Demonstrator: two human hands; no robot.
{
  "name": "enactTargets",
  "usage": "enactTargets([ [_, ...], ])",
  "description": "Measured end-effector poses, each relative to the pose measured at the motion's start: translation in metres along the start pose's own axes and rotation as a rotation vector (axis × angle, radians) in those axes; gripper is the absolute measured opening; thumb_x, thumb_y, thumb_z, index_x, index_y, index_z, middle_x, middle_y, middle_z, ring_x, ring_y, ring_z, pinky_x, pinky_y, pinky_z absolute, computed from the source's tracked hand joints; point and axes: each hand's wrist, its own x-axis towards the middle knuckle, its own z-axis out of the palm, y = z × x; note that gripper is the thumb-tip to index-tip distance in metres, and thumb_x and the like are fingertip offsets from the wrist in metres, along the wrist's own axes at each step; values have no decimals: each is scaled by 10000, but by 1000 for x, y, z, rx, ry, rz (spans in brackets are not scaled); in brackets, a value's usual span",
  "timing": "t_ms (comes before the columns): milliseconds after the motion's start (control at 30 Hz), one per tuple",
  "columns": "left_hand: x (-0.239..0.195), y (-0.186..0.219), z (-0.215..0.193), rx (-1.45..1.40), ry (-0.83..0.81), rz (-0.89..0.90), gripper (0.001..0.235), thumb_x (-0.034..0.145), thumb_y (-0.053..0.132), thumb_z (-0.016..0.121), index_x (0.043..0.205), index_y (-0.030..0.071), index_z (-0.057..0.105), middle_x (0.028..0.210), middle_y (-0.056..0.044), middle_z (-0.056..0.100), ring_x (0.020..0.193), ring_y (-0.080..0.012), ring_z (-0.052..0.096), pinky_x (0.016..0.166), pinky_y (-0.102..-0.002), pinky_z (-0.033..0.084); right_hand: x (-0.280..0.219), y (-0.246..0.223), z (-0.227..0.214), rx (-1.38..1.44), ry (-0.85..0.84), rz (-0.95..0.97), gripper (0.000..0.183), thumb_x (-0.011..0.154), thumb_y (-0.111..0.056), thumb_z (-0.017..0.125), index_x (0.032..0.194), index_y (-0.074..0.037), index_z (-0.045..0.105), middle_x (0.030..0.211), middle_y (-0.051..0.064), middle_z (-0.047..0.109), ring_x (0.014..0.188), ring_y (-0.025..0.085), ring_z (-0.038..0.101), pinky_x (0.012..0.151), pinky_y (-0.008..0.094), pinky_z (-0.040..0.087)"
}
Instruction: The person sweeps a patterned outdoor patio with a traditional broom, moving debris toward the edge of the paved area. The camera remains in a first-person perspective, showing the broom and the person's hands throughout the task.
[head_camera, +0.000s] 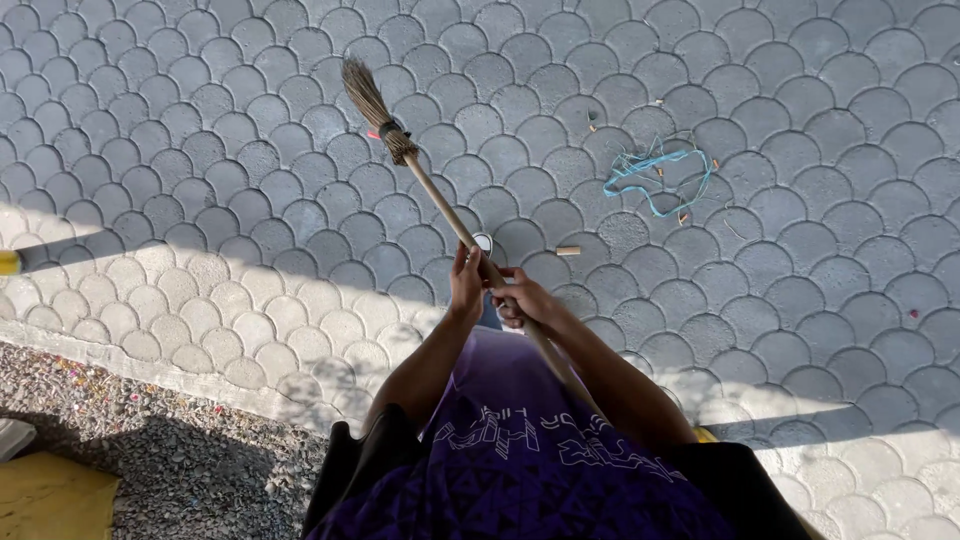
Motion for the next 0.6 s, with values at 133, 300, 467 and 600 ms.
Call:
enactTargets([
  [133,57,31,-41,-52,64,58,630,1065,331,574,1608,199,283,758,-204,668,653,-311,739,491,-308,560,78,-1,32,-60,-43,-1,565,970,-99,612,1443,-90,303,892,106,524,600,129,509,382,243,388],
  [300,146,-9,-48,193,39,-31,622,1034,326,596,1575,155,341,879,-194,688,608,-241,689,452,-314,524,129,8,20,71,156,-35,571,984,-116,658,1468,-18,372,780,84,468,574,131,433,376,266,344],
  [467,101,-60,38,579,-508,-334,789,982,341,643,1624,187,211,1214,-332,623,775,-409,736,457,-401,657,35,20,-18,327,609,-78,518,991,-93,573,1467,-34,376,851,109,558,571,95,419,391,203,295],
  [600,68,-39,47,689,-826,-340,876,992,366,671,1626,137,113,869,-251,718,592,-291,744,467,-357,656,-18,18,13,350,709,-129,487,970,-114,612,1422,-59,438,869,149,545,565,134,407,408,230,281],
])
